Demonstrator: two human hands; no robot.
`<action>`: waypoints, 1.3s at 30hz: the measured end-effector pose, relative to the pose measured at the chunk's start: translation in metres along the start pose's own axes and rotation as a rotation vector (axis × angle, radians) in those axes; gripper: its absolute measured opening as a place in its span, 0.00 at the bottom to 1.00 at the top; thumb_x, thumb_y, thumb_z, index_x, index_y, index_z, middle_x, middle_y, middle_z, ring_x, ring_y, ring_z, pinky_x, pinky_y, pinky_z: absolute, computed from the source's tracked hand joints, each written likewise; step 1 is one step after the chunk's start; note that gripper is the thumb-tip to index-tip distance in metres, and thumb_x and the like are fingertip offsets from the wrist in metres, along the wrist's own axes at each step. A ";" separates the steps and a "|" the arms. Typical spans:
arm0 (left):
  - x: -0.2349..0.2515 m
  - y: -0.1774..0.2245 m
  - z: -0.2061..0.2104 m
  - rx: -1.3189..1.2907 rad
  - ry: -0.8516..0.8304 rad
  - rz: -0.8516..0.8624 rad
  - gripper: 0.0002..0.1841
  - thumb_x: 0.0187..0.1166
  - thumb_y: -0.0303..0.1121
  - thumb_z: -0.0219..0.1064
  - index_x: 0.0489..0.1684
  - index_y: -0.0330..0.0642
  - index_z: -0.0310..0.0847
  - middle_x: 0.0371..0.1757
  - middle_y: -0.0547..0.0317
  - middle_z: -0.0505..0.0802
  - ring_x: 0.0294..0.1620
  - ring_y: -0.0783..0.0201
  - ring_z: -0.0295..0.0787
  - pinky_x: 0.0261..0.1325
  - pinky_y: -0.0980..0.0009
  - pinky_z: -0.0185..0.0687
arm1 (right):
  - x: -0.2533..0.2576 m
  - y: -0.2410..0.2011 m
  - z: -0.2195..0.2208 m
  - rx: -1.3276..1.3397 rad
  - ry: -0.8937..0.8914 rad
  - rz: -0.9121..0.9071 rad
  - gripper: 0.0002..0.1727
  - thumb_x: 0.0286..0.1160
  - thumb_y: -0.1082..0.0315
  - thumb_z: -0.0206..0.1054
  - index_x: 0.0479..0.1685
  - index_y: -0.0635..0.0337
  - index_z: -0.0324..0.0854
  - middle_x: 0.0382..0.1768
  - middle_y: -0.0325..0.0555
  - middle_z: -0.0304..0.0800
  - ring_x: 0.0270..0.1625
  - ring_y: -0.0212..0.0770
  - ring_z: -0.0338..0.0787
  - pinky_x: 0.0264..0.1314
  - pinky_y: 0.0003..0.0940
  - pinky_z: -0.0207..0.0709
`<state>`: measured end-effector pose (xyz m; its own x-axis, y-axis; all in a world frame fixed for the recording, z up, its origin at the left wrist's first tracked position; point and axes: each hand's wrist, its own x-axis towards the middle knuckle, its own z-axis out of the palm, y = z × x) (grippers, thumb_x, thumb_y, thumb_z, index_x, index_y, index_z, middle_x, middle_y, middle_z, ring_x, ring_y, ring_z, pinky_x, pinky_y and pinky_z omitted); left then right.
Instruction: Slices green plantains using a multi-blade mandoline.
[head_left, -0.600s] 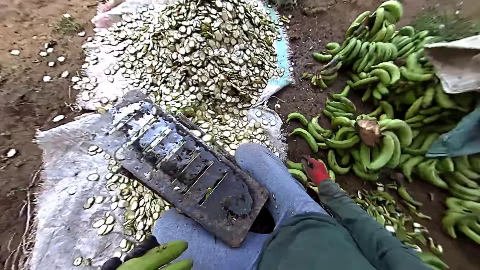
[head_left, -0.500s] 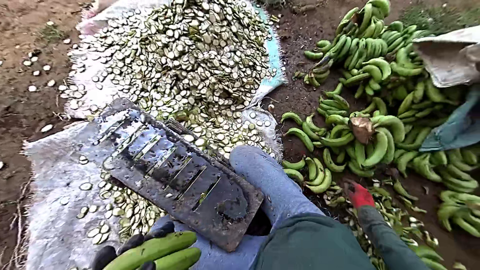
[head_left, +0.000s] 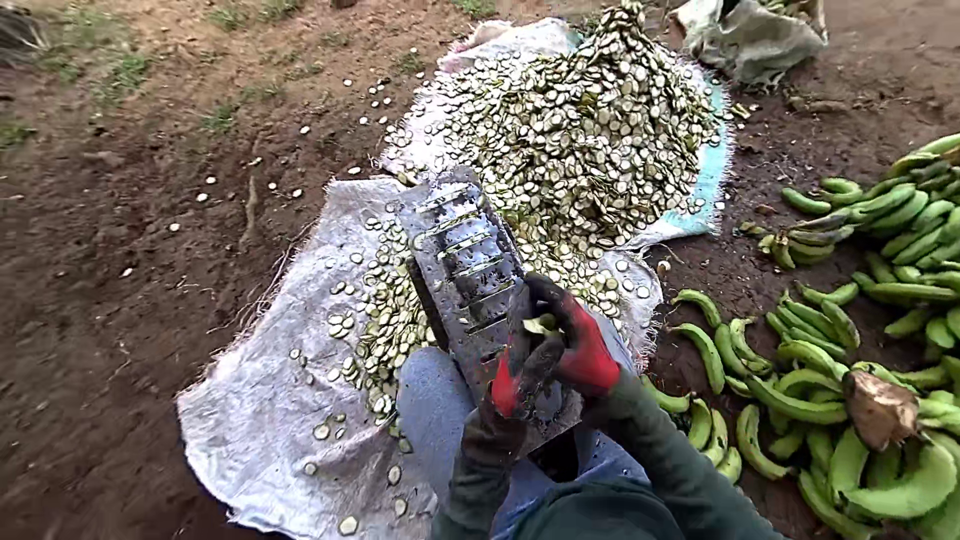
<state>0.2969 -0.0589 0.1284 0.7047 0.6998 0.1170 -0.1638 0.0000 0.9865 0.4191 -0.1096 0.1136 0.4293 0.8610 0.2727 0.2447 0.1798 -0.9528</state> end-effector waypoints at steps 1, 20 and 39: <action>-0.002 -0.003 -0.008 0.038 -0.010 -0.004 0.45 0.78 0.52 0.66 0.84 0.21 0.54 0.72 0.48 0.82 0.69 0.77 0.79 0.73 0.77 0.75 | 0.013 0.010 0.012 -0.074 0.036 -0.046 0.39 0.58 0.74 0.76 0.79 0.63 0.75 0.69 0.56 0.85 0.63 0.43 0.89 0.67 0.43 0.85; -0.036 -0.061 -0.022 1.029 -0.134 -0.250 0.43 0.69 0.37 0.75 0.85 0.26 0.62 0.83 0.28 0.72 0.86 0.33 0.66 0.85 0.44 0.60 | -0.030 0.058 0.027 -0.003 0.471 0.117 0.21 0.67 0.77 0.72 0.61 0.77 0.81 0.53 0.50 0.94 0.55 0.33 0.93 0.63 0.27 0.87; -0.032 -0.069 -0.096 1.008 0.688 0.184 0.34 0.73 0.54 0.68 0.67 0.32 0.84 0.69 0.33 0.88 0.76 0.32 0.78 0.83 0.36 0.59 | 0.153 0.061 0.040 -0.531 0.225 -0.186 0.21 0.80 0.66 0.68 0.71 0.58 0.82 0.62 0.52 0.92 0.53 0.43 0.93 0.57 0.44 0.86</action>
<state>0.2189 -0.0128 0.0453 0.1678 0.8615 0.4792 0.5982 -0.4754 0.6451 0.4655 0.0522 0.0919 0.4968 0.7054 0.5056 0.7091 0.0059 -0.7051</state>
